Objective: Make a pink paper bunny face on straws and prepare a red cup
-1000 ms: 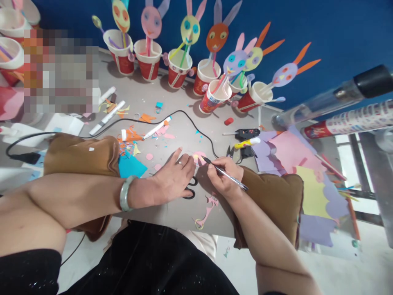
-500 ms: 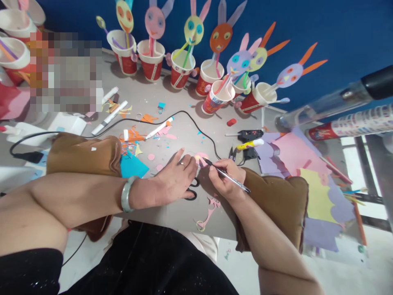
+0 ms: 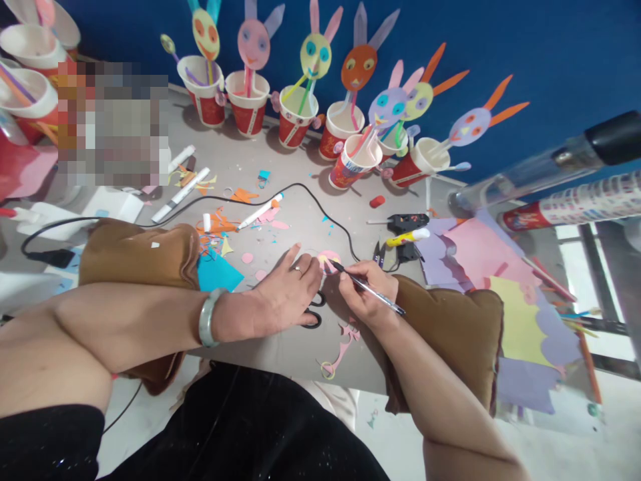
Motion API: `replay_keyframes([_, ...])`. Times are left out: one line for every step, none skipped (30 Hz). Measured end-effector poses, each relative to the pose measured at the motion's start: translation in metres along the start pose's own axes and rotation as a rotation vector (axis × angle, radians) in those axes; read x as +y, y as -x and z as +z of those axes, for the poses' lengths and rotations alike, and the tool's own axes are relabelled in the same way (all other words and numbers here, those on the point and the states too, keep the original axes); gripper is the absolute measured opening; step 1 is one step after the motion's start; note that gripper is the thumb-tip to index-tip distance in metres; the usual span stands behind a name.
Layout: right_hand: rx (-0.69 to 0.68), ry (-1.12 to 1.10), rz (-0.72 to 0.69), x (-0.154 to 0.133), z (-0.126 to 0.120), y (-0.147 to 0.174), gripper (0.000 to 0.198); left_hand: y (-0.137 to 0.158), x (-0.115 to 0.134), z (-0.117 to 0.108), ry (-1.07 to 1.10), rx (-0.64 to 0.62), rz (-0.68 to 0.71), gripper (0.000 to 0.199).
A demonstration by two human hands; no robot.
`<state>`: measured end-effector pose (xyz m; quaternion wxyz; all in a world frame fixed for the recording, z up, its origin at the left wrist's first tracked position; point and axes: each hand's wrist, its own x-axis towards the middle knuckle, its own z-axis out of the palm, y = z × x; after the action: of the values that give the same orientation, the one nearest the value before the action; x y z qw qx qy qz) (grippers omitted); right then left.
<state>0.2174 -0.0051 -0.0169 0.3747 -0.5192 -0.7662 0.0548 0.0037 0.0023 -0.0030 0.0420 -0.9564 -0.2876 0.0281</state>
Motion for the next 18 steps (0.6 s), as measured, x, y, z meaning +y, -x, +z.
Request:
replay_keyframes([-0.002,-0.002,-0.001,-0.0003,-0.0001,-0.0001,0.007,0.0000,0.0000,-0.0002,-0.004,0.005,-0.001,0.090])
replay_keyframes([-0.006,-0.003,0.003,-0.0005,-0.0001,-0.0002,0.007,0.0001,-0.0001,-0.0003,-0.008,0.010,-0.001,0.090])
replay_keyframes([-0.011,-0.002,0.010,-0.0008,-0.0001,-0.0003,0.007,0.0002,-0.0002,-0.0004,-0.010,0.016,0.001,0.090])
replay_keyframes([-0.017,0.000,0.016,-0.0009,-0.0001,-0.0004,0.007,0.0002,-0.0004,-0.0004,-0.010,0.018,0.004,0.091])
replay_keyframes([-0.021,0.000,0.018,-0.0011,0.0000,-0.0006,0.007,0.0002,-0.0005,-0.0004,-0.007,0.017,0.005,0.091])
replay_keyframes([-0.021,-0.004,0.014,-0.0011,0.0002,-0.0007,0.006,0.0001,-0.0007,-0.0004,-0.004,0.013,0.004,0.092])
replay_keyframes([-0.017,-0.008,0.007,-0.0012,0.0003,-0.0008,0.005,0.0000,-0.0009,-0.0004,-0.002,0.007,0.004,0.093])
replay_keyframes([-0.014,-0.012,0.001,-0.0012,0.0004,-0.0009,0.005,-0.0001,-0.0011,-0.0004,-0.001,0.002,0.003,0.093])
replay_keyframes([-0.012,-0.013,-0.003,-0.0013,0.0004,-0.0010,0.004,-0.0002,-0.0013,-0.0004,-0.002,-0.002,0.002,0.093])
replay_keyframes([-0.009,-0.013,-0.004,-0.0014,0.0004,-0.0011,0.004,-0.0003,-0.0014,-0.0004,-0.003,-0.005,0.002,0.093])
replay_keyframes([-0.007,-0.012,-0.005,-0.0016,0.0004,-0.0011,0.004,-0.0003,-0.0015,-0.0004,-0.004,-0.009,0.002,0.092])
replay_keyframes([-0.005,-0.011,-0.006,-0.0018,0.0003,-0.0011,0.003,-0.0002,-0.0015,-0.0003,-0.006,-0.012,0.003,0.092])
replay_keyframes([-0.003,-0.012,-0.010,-0.0021,0.0003,-0.0010,0.003,-0.0001,-0.0014,-0.0003,-0.008,-0.013,0.003,0.091])
replay_keyframes([0.002,-0.013,-0.017,-0.0023,0.0002,-0.0009,0.003,0.0000,-0.0013,-0.0002,-0.009,-0.011,0.004,0.091])
replay_keyframes([0.006,-0.015,-0.022,-0.0025,0.0003,-0.0007,0.003,0.0002,-0.0012,-0.0002,-0.010,-0.006,0.005,0.091])
replay_keyframes([0.010,-0.016,-0.026,-0.0026,0.0003,-0.0005,0.003,0.0004,-0.0010,-0.0002,-0.009,0.000,0.006,0.092])
replay_keyframes([0.013,-0.017,-0.026,-0.0026,0.0004,-0.0002,0.003,0.0005,-0.0009,-0.0002,-0.007,0.004,0.007,0.092])
replay_keyframes([0.018,-0.016,-0.023,-0.0025,0.0005,0.0001,0.003,0.0006,-0.0007,-0.0002,-0.005,0.004,0.006,0.093])
